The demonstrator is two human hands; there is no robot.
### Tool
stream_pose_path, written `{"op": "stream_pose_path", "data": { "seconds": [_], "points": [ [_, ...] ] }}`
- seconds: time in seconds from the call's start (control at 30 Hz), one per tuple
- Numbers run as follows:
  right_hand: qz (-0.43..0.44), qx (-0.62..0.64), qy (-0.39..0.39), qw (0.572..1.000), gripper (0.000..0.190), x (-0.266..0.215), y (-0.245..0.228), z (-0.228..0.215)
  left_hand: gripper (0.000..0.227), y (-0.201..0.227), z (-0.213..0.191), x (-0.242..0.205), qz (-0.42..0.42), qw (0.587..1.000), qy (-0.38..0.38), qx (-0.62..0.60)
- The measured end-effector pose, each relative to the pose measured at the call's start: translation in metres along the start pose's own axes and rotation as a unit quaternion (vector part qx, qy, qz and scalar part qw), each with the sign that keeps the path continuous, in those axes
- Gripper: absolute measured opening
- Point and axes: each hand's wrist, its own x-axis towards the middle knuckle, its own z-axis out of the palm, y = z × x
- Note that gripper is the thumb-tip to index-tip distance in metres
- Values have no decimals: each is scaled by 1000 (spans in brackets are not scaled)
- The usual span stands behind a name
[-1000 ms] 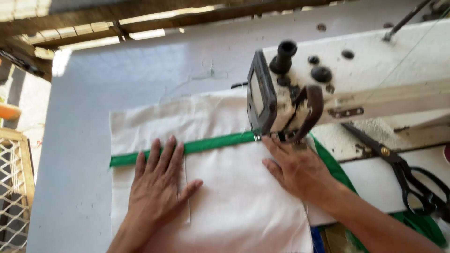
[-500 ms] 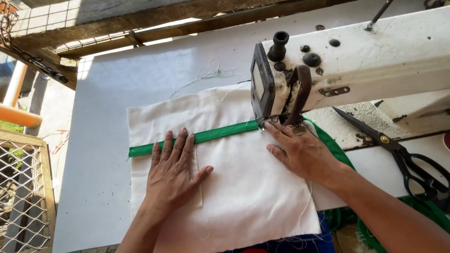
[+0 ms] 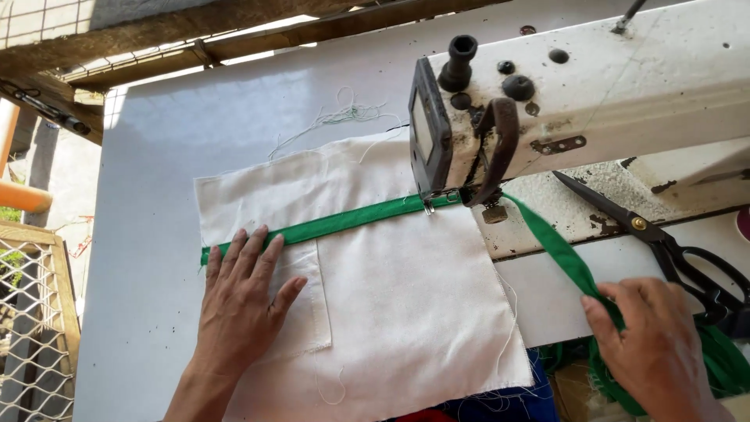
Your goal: Sewing green straps onto white fabric bags using an industrial sewing machine
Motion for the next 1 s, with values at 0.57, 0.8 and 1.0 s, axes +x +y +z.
{"op": "stream_pose_path", "data": {
  "seconds": [0.57,0.8,1.0],
  "points": [
    [-149,-124,-156,969,22,214,-106,57,20,142,-15,39,247,952,108,-147],
    [-241,-79,-86,963,37,212,-120,71,53,150,26,70,194,963,76,-170],
    [-370,-302,-98,873,47,255,-148,110,54,181,19,54,69,986,66,-136]
  ]
}}
